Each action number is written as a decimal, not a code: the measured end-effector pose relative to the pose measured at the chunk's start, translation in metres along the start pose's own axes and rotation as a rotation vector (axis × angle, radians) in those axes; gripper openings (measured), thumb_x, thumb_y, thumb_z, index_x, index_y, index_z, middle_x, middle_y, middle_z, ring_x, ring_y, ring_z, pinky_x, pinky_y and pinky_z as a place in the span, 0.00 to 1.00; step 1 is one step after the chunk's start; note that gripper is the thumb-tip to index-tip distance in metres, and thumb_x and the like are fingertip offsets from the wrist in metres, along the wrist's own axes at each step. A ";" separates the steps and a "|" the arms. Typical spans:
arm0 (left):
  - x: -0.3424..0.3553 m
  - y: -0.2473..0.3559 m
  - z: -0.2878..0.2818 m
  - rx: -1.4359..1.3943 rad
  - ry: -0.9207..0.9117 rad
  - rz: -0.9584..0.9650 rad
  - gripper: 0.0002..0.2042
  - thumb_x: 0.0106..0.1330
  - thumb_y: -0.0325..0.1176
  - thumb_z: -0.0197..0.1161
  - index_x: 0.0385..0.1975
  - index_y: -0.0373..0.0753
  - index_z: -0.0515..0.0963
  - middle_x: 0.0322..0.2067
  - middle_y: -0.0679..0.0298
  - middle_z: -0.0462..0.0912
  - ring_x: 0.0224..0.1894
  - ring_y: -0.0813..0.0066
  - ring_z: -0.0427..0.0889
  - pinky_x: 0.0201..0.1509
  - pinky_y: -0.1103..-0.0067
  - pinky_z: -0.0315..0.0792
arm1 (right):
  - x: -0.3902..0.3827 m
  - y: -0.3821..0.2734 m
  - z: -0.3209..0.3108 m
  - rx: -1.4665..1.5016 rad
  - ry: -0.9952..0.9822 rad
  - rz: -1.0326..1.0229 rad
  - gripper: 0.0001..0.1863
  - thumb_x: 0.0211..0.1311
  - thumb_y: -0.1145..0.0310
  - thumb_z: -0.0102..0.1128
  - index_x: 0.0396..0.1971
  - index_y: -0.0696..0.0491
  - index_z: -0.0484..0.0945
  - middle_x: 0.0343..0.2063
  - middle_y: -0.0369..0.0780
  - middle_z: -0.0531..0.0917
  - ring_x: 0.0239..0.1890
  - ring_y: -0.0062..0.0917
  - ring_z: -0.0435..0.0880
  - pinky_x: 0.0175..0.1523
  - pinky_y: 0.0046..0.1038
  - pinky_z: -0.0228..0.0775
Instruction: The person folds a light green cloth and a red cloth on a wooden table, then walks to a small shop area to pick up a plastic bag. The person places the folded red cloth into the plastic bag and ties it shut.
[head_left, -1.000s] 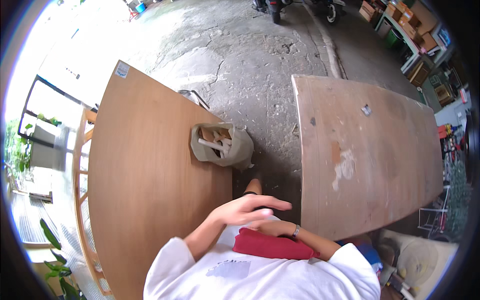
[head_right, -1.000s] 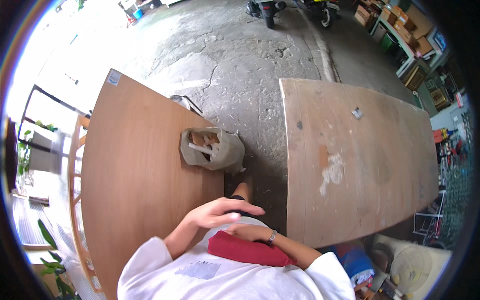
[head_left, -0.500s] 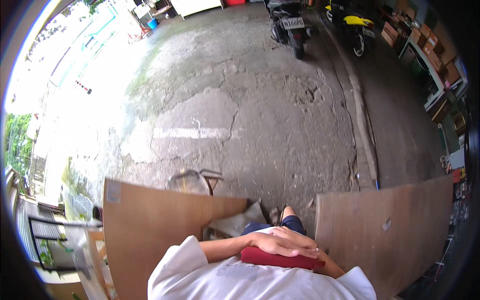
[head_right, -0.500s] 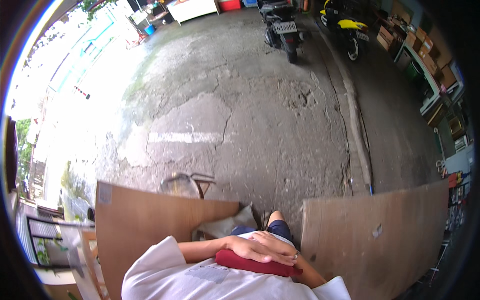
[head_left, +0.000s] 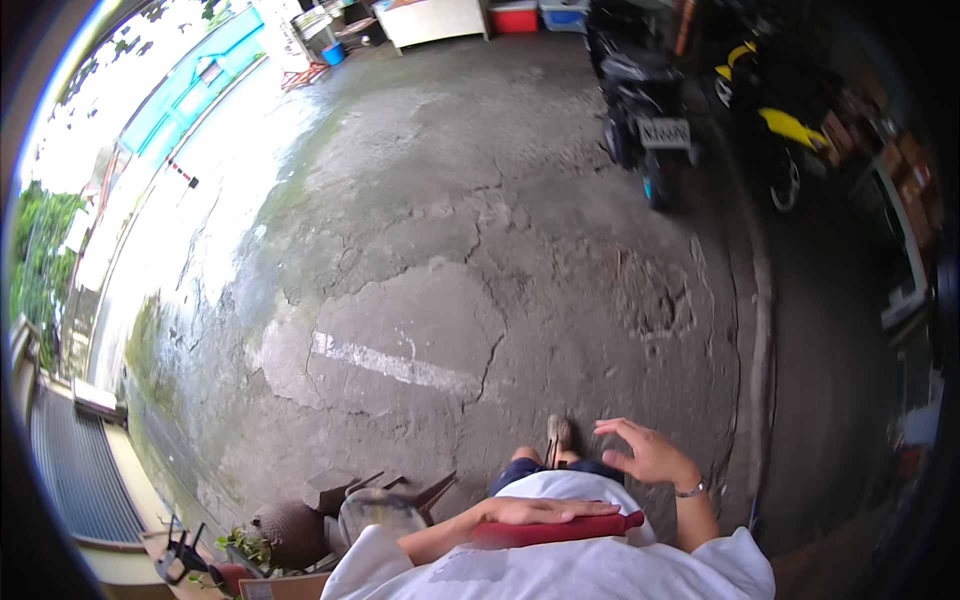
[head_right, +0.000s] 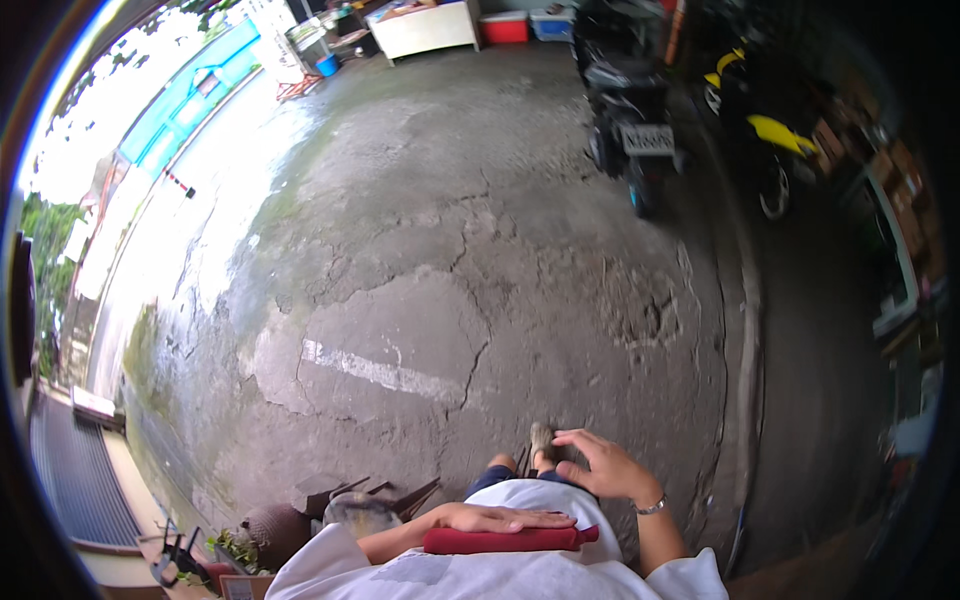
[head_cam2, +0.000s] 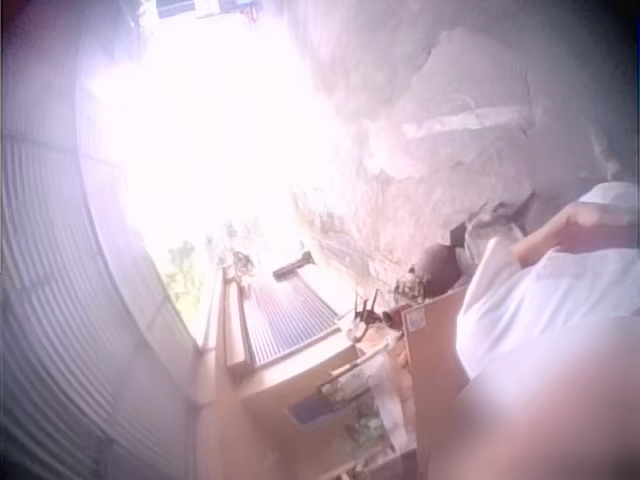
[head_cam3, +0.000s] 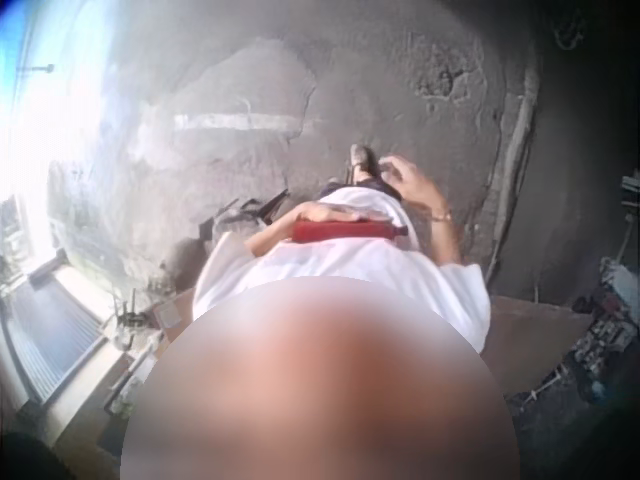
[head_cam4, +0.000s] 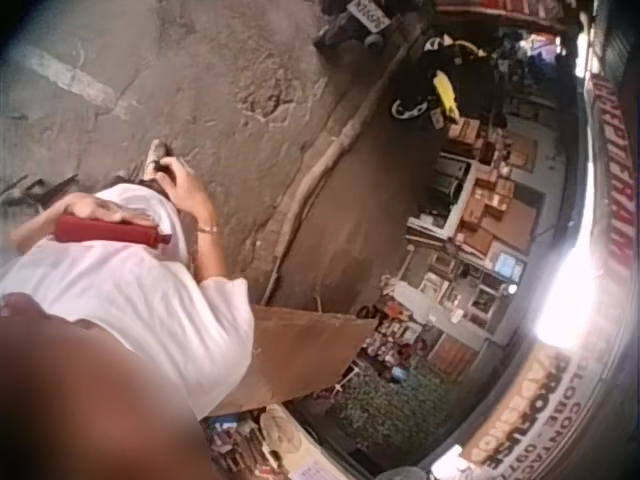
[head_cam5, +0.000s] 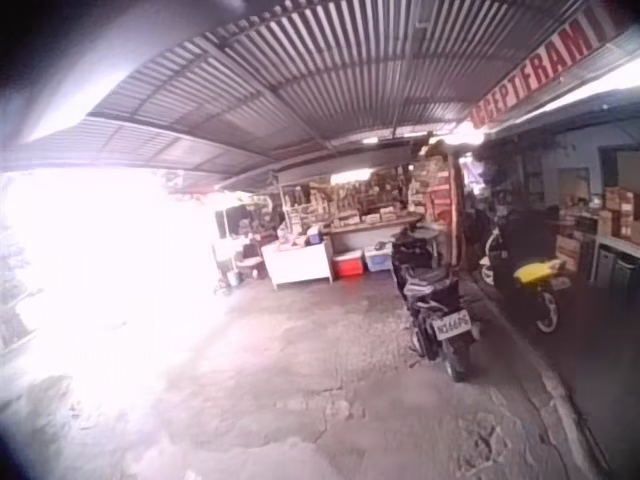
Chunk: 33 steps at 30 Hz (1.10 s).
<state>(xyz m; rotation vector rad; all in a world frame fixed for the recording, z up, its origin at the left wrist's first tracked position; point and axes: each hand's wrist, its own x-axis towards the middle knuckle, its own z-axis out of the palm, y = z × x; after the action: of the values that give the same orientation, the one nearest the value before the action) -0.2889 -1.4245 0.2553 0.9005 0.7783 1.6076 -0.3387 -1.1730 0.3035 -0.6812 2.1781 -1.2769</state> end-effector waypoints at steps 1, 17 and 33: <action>-0.005 0.021 -0.025 0.015 0.051 0.028 0.40 0.71 0.62 0.33 0.72 0.33 0.48 0.74 0.55 0.46 0.76 0.62 0.43 0.77 0.70 0.37 | 0.041 -0.026 -0.031 -0.029 -0.013 -0.168 0.23 0.70 0.54 0.56 0.56 0.55 0.73 0.58 0.47 0.76 0.59 0.37 0.77 0.60 0.34 0.70; -0.121 0.355 -0.567 0.126 0.243 0.187 0.59 0.55 0.77 0.49 0.73 0.33 0.40 0.74 0.50 0.40 0.76 0.58 0.40 0.77 0.65 0.37 | 0.612 -0.045 -0.310 0.117 -0.808 -0.264 0.40 0.63 0.69 0.58 0.72 0.56 0.49 0.72 0.45 0.56 0.73 0.35 0.56 0.74 0.34 0.52; -0.142 0.713 -1.136 0.215 0.974 0.055 0.26 0.61 0.28 0.69 0.59 0.37 0.67 0.51 0.64 0.77 0.55 0.76 0.74 0.61 0.76 0.68 | 1.136 0.039 -0.709 -0.070 0.109 -0.047 0.22 0.52 0.72 0.65 0.50 0.58 0.79 0.36 0.48 0.87 0.36 0.30 0.89 0.43 0.29 0.80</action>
<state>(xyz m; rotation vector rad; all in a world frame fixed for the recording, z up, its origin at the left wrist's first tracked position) -1.5989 -1.7461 0.2744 0.2188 1.6203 2.0300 -1.6479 -1.4498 0.3606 -0.7092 2.3170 -1.2934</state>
